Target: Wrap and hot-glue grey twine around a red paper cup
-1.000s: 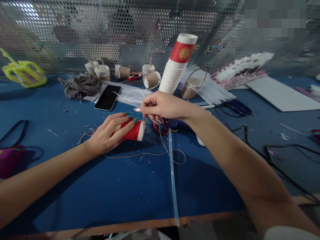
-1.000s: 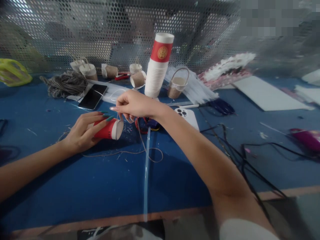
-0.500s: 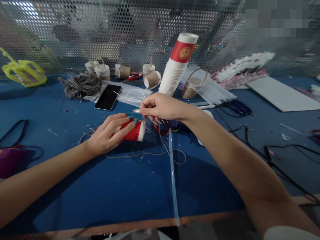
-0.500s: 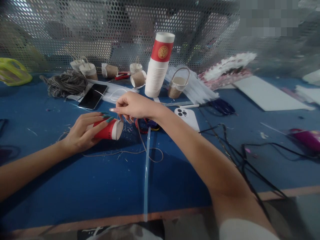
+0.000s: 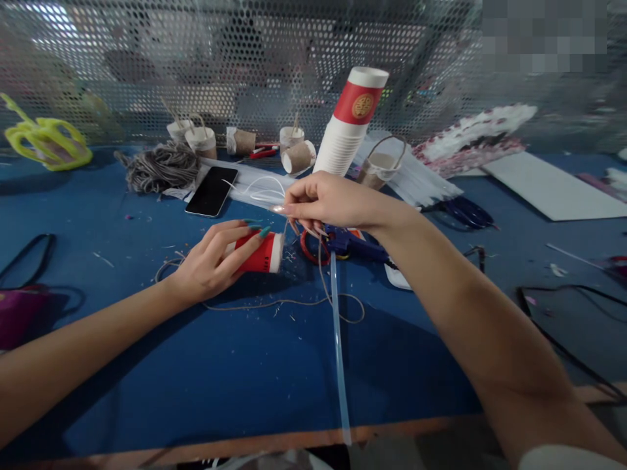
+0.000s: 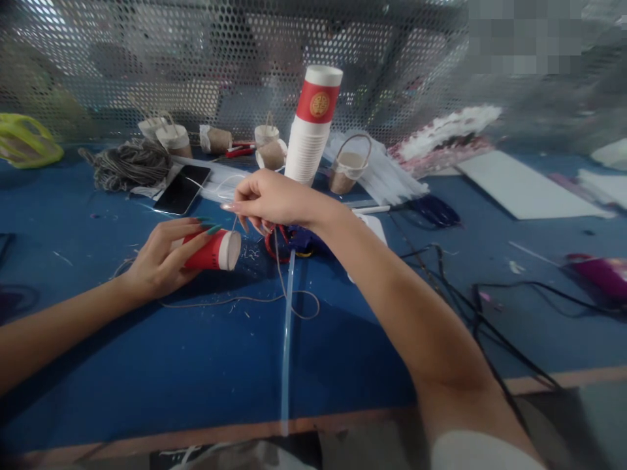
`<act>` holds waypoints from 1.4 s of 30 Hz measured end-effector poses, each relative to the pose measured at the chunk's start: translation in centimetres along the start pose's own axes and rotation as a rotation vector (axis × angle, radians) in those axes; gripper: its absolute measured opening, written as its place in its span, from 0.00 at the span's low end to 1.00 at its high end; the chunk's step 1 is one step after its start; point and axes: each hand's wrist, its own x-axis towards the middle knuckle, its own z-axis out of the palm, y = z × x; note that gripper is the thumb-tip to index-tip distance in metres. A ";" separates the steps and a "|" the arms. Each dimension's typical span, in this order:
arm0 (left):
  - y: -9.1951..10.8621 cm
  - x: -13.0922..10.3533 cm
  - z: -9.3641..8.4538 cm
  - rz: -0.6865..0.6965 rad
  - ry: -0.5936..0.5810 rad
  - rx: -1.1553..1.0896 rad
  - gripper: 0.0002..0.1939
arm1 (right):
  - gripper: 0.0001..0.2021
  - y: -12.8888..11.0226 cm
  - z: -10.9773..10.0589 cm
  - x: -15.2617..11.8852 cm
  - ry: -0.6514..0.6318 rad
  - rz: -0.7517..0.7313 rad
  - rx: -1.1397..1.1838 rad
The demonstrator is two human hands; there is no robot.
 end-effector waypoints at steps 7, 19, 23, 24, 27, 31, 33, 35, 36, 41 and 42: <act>0.0 -0.1 0.0 0.019 0.008 -0.020 0.31 | 0.13 0.4 0.6 0.4 -0.022 -0.007 -0.017; 0.2 0.2 -0.1 0.032 -0.007 -0.028 0.29 | 0.14 0.3 0.7 0.5 -0.078 0.034 -0.093; 0.2 0.3 0.0 -0.003 -0.034 -0.028 0.29 | 0.14 0.1 1.0 0.5 0.012 -0.010 -0.053; 0.2 0.3 0.1 -0.003 -0.034 -0.030 0.28 | 0.14 0.1 1.2 0.5 0.032 -0.034 -0.049; 0.1 0.3 0.0 0.032 -0.032 -0.045 0.26 | 0.15 0.0 1.5 0.5 0.056 -0.070 -0.091; 0.1 0.3 -0.1 0.049 -0.004 -0.041 0.23 | 0.16 0.2 1.4 0.5 0.050 -0.046 -0.198; 0.1 0.3 0.0 0.042 0.013 -0.023 0.23 | 0.17 0.4 1.3 0.5 0.040 -0.035 -0.249; 0.1 0.4 -0.1 0.035 0.026 -0.005 0.24 | 0.17 0.4 1.2 0.5 0.031 -0.030 -0.275; 0.1 0.4 -0.1 0.032 0.030 0.002 0.25 | 0.17 0.4 1.2 0.6 0.024 -0.030 -0.277; 0.2 0.3 -0.3 0.029 0.085 0.047 0.26 | 0.15 0.4 1.1 0.7 -0.030 -0.007 -0.159; 0.3 0.3 -0.4 0.030 0.101 0.069 0.26 | 0.16 0.5 1.1 0.7 -0.034 -0.010 -0.121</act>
